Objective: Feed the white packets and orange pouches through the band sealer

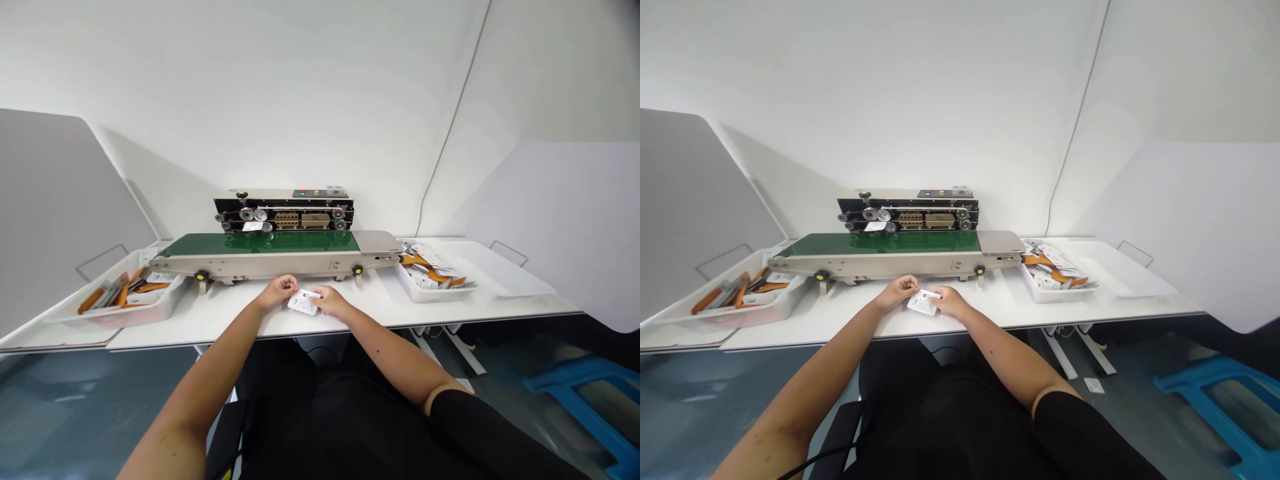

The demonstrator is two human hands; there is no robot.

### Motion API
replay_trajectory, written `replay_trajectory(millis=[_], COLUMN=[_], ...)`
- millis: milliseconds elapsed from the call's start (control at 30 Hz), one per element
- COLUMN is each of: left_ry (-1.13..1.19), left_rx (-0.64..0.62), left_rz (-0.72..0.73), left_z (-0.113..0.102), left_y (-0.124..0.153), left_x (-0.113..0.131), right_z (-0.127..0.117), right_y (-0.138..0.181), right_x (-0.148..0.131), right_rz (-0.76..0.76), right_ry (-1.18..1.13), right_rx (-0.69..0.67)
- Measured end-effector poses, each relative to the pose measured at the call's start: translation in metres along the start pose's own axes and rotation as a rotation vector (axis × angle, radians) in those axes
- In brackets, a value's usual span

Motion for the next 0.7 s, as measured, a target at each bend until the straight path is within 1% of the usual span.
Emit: replay_trajectory(millis=[67,133,200,233,267,333,400,433,500,533,600,700], left_ry=[0.007,-0.005,-0.018,-0.024,-0.031,-0.044,-0.048,-0.047,-0.046,-0.049,-0.058,-0.072], left_rx=[-0.024,-0.033,-0.016,-0.007,-0.004,-0.008,-0.014,-0.015,-0.02,-0.025,-0.039,-0.052], left_rz=[-0.006,-0.004,-0.004,-0.008,-0.015,-0.023,-0.019,-0.017,-0.015,-0.013,-0.005,-0.007], left_z=[0.0,-0.001,-0.002,-0.002,-0.002,-0.002,-0.003,-0.003,-0.004,-0.004,-0.004,-0.003], left_y=[-0.001,-0.001,-0.001,-0.001,-0.001,-0.002,-0.003,-0.003,-0.003,-0.003,-0.003,-0.002], left_x=[0.0,0.0,0.0,0.0,-0.001,-0.002,-0.003,-0.003,-0.004,-0.004,-0.004,-0.002], right_z=[-0.009,-0.022,-0.043,-0.057,-0.072,-0.106,-0.14,-0.155,-0.177,-0.184,-0.188,-0.18], right_y=[0.003,0.004,0.001,-0.001,-0.005,-0.017,-0.031,-0.038,-0.052,-0.058,-0.069,-0.081], right_x=[-0.01,-0.023,-0.042,-0.053,-0.065,-0.089,-0.107,-0.113,-0.118,-0.117,-0.114,-0.11], right_rz=[0.022,0.012,-0.005,-0.024,-0.055,-0.153,-0.251,-0.272,-0.248,-0.211,-0.132,-0.063], right_ry=[0.063,0.086,0.03,-0.029,-0.102,-0.25,-0.36,-0.388,-0.39,-0.373,-0.345,-0.344], right_rx=[-0.087,-0.12,-0.099,-0.065,-0.009,0.155,0.382,0.498,0.693,0.757,0.804,0.765])
Point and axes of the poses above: each hand's wrist, its own y-axis away from the middle knuckle, its own z-axis out of the palm, x = y × z, the point moved 2 cm from there along -y, towards the middle knuckle, and after that the axes turned 2 degrees about -x, right-handed, at the moved point
